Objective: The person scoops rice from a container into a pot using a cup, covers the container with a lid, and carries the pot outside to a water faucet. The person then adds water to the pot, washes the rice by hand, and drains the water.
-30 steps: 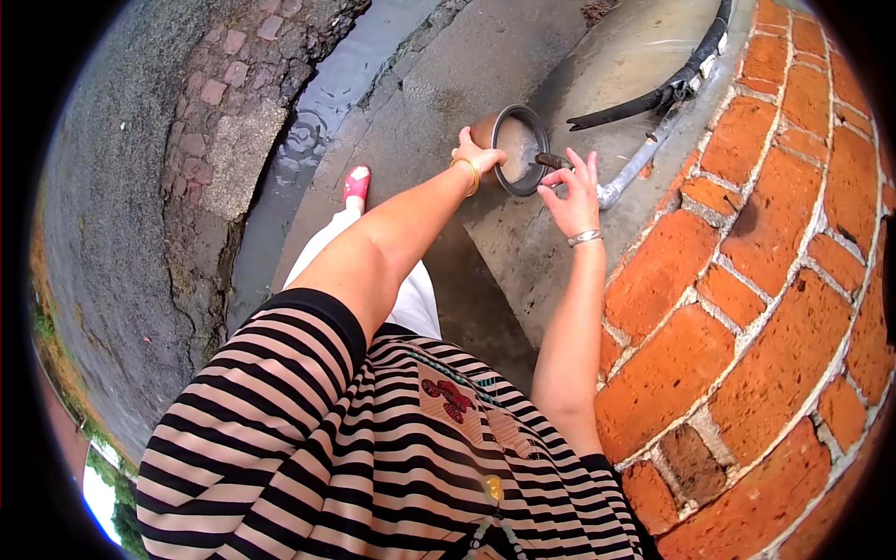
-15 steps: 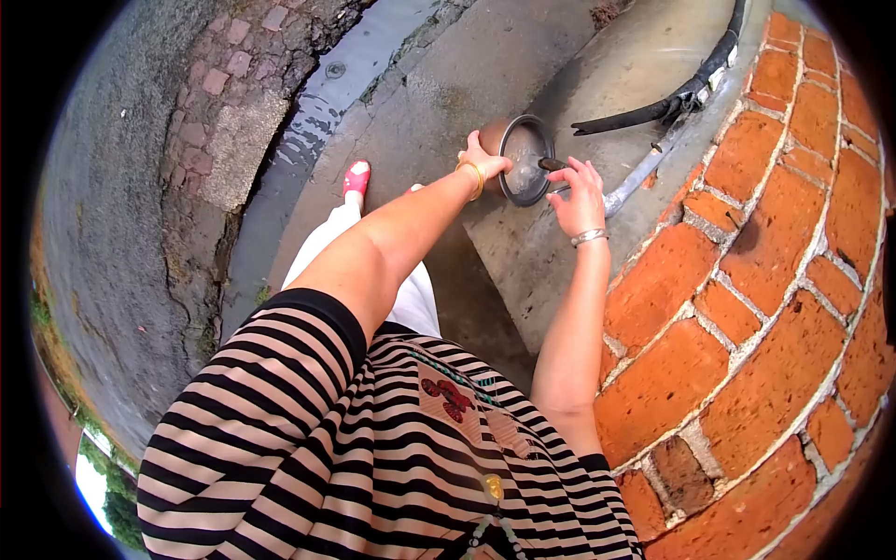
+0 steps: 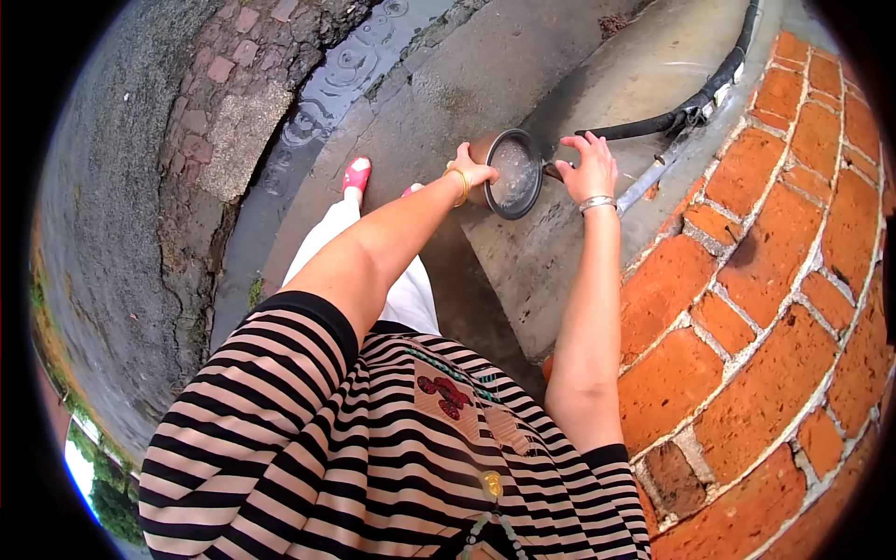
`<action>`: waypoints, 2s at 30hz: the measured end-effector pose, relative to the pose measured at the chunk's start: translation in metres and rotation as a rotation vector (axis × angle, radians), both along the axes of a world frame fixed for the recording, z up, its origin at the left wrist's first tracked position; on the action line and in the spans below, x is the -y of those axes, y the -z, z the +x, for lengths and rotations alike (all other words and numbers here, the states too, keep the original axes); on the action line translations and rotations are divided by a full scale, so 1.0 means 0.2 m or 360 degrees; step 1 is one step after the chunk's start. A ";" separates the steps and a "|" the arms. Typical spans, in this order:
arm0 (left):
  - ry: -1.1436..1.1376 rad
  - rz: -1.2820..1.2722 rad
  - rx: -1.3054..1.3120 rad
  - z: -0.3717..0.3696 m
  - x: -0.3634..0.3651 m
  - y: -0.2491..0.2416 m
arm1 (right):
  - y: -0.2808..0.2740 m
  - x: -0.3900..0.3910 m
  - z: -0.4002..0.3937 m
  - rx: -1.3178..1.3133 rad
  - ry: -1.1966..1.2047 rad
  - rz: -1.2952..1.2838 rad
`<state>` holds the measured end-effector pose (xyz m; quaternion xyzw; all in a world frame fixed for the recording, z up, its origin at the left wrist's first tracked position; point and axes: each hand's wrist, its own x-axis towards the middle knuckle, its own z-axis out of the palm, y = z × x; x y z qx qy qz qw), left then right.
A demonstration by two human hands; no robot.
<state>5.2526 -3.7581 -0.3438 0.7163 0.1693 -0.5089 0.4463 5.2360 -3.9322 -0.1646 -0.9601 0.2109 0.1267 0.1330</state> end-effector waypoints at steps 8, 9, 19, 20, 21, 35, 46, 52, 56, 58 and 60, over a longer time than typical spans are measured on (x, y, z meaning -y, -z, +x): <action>-0.0047 -0.0295 -0.0259 0.08 -0.31 -0.36 | 0.09 -0.36 -0.12 0.0114 -0.0082 0.0558; -0.0030 -0.0347 -0.0260 0.09 -0.35 -0.39 | 0.14 -0.42 -0.15 0.0109 -0.0256 0.0521; -0.0242 -0.0688 -0.0218 0.12 -0.61 -0.90 | 0.04 -0.63 -0.03 -0.0057 -0.0878 0.0123; -0.0285 -0.0704 -0.0209 0.12 -0.62 -0.94 | 0.01 -0.63 -0.02 -0.0187 -0.0779 0.0100; -0.0299 -0.0699 -0.0167 0.11 -0.64 -0.95 | 0.00 -0.63 -0.01 -0.0267 -0.0780 0.0012; -0.0457 -0.0742 -0.0200 -0.03 -0.69 -1.06 | -0.07 -0.81 -0.13 -0.0392 -0.0310 0.1347; -0.0477 -0.0766 -0.0058 -0.03 -0.67 -1.15 | -0.18 -0.79 -0.12 -0.0061 -0.0181 0.0604; -0.0416 -0.0760 -0.0020 -0.01 -0.71 -1.20 | -0.22 -0.84 -0.12 0.0273 -0.0521 0.0318; -0.0379 -0.0726 -0.0006 -0.01 -0.72 -1.26 | -0.29 -0.85 -0.08 0.0492 -0.0920 0.0008; -0.0388 -0.0729 0.0000 0.00 -0.73 -1.27 | -0.24 -0.82 -0.05 0.0352 -0.1003 -0.0091; -0.0413 -0.0714 -0.0005 0.01 -0.74 -1.28 | -0.23 -0.80 -0.03 0.0219 -0.0870 -0.0071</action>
